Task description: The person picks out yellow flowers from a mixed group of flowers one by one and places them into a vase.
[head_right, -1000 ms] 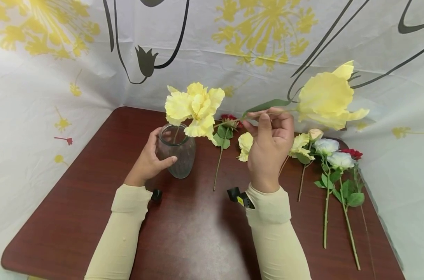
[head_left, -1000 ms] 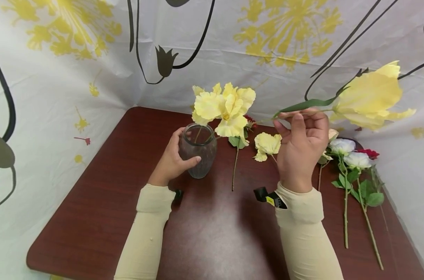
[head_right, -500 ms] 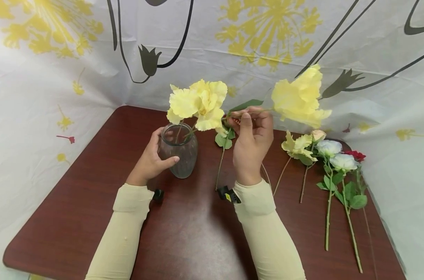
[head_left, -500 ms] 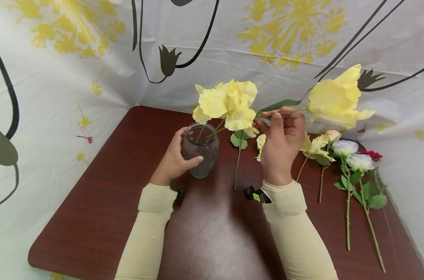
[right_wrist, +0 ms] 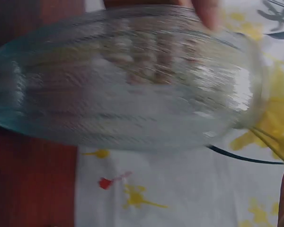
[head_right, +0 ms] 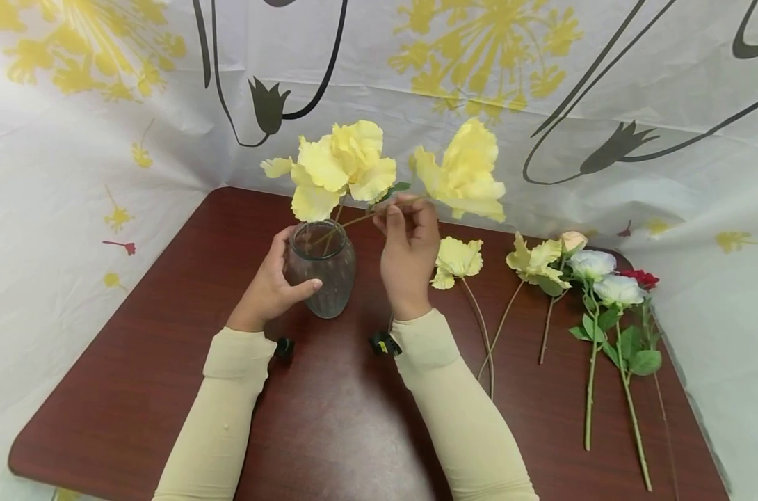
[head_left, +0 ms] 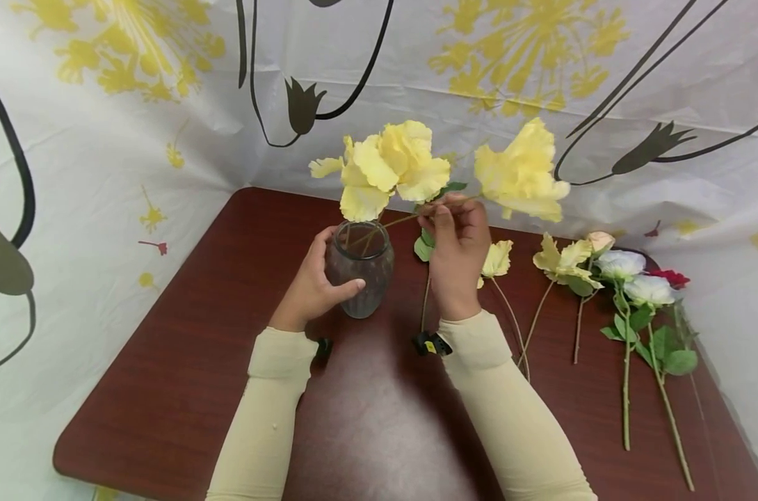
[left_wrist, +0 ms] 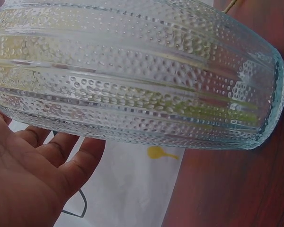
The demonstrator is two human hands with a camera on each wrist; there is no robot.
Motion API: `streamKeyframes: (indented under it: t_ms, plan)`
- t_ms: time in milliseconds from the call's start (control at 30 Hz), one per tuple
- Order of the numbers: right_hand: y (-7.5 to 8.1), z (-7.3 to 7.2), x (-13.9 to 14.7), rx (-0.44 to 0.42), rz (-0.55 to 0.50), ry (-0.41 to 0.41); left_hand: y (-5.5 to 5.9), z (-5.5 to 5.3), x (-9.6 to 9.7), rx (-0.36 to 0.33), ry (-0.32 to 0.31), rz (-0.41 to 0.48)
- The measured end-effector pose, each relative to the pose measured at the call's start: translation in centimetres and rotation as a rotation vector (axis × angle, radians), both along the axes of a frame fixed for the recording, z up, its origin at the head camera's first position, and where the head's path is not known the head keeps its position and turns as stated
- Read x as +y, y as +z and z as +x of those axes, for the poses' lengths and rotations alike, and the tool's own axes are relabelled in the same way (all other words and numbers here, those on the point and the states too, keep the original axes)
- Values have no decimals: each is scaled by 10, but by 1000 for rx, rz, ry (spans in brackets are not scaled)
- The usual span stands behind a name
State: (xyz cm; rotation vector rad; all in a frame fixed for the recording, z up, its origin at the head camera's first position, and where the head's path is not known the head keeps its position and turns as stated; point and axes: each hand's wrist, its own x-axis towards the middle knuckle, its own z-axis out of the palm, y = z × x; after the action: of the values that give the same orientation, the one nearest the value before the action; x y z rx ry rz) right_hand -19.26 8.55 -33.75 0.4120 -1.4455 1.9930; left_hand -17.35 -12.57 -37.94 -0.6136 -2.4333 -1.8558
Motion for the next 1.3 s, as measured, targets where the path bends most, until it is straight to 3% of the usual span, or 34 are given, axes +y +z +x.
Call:
streamKeyframes:
  t_ms: [233,433,533,667,767,900,1033,1167,1300]
  plan:
    - [-13,-6,-9,-86,119,33,0,-1,2,2,2,-9]
    - [3,6,-15,-224,418,50,0,-1,2,10,4,-10]
    - [0,8,-10,-325,519,120,-1,-1,3,-6,0,-10]
    - [-37,-8,18,-426,553,188,0,0,4,-20,-3,-10]
    - [-57,-15,48,-469,623,119,0,0,5,-22,-9,-8]
    - [-61,-15,91,-544,766,-22,0,1,4,-33,1,-13]
    - [-58,-14,135,-659,946,-88,0,2,3,-46,7,-21]
    - [-55,-12,170,-721,1169,-86,-1,2,1,-33,-12,-20]
    - [-55,-14,188,-742,1322,-15,0,2,-1,-7,-16,-15]
